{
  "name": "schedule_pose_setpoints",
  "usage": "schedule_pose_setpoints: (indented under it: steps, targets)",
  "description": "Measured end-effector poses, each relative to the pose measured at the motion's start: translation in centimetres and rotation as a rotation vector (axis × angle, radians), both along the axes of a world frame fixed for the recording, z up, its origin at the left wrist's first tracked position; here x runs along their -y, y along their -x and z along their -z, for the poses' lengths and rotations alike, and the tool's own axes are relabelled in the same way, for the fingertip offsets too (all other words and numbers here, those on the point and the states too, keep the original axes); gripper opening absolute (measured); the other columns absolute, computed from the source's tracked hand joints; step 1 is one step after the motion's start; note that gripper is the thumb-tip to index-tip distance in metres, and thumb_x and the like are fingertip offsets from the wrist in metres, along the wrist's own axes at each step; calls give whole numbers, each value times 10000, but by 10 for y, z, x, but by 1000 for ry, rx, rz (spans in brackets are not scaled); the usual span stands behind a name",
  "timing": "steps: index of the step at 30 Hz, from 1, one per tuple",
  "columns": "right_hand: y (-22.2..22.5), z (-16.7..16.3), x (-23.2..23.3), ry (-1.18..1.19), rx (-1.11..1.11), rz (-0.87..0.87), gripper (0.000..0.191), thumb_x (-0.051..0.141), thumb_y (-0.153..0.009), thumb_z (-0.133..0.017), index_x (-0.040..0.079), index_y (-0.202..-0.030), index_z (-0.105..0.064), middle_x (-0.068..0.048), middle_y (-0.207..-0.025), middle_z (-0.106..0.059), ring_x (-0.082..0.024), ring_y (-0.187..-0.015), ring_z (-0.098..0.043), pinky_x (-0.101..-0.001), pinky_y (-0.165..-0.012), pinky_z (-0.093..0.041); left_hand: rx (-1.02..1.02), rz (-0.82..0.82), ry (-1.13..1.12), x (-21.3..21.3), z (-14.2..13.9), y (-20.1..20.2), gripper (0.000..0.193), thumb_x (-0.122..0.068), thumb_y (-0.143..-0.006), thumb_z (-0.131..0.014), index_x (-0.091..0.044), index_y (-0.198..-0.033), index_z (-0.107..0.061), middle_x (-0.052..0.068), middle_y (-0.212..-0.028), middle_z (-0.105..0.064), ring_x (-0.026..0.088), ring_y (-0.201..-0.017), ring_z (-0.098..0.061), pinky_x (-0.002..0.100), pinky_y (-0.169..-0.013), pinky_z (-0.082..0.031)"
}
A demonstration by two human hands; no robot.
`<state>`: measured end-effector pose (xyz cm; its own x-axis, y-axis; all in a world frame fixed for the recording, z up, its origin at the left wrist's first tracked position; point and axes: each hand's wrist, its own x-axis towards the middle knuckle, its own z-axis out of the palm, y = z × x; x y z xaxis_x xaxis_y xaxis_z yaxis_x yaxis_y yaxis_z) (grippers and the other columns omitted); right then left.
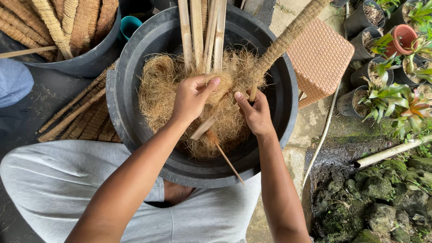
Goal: The person sits on the ground and wraps loose coconut coir fiber around a long wooden pole, twisting and tucking the fiber to build up a dense coir layer along the pole. They work the fiber in by hand, rotating the pole as they go, with finished coir-wrapped poles visible nearby.
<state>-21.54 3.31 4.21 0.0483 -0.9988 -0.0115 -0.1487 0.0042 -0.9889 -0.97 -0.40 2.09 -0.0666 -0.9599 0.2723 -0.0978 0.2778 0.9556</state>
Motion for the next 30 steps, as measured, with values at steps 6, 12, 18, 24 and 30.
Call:
schedule_pose_setpoints:
  steps: [6,12,18,24,30]
  targets:
    - [-12,0,-1,1,-11,-126,229,320,-968,-647,137,-1104,-623,74,-632,-481,-26,-480,-395,-233,-404,-310,79,-247,-178,-6,-6,9,265,-297,-950,-670,-70,-1026,-784,80,-1075,-786,83,-460,-589,333,-367,-393]
    - [-11,2,4,49,-11,-39,247,314,-1012,-677,75,-973,-628,66,-710,-551,-33,-557,-417,-240,-472,-311,-160,-138,-207,-6,-10,5,247,-281,-956,-688,-60,-1012,-783,56,-1149,-787,84,-457,-446,255,-432,-401]
    - [-4,-1,2,-87,161,74,282,295,-976,-709,117,-882,-512,74,-667,-447,-33,-541,-387,-238,-474,-307,-274,2,-377,2,-6,-12,246,-279,-924,-773,-53,-1008,-727,12,-787,-698,69,-664,-614,253,-627,-552]
    - [-11,-16,-5,-32,131,-62,351,280,-978,-679,100,-1274,-626,106,-699,-438,-11,-553,-362,-218,-469,-299,-58,-177,-78,7,18,-11,237,-242,-995,-744,-13,-1051,-747,107,-905,-780,167,-783,-708,328,-715,-553]
    - [-22,-11,-3,44,40,-161,464,261,-998,-687,67,-1404,-575,82,-828,-621,-12,-568,-418,-209,-526,-369,-49,-308,19,7,24,-5,326,-251,-1017,-654,-31,-1258,-651,134,-1101,-766,162,-961,-780,302,-786,-659]
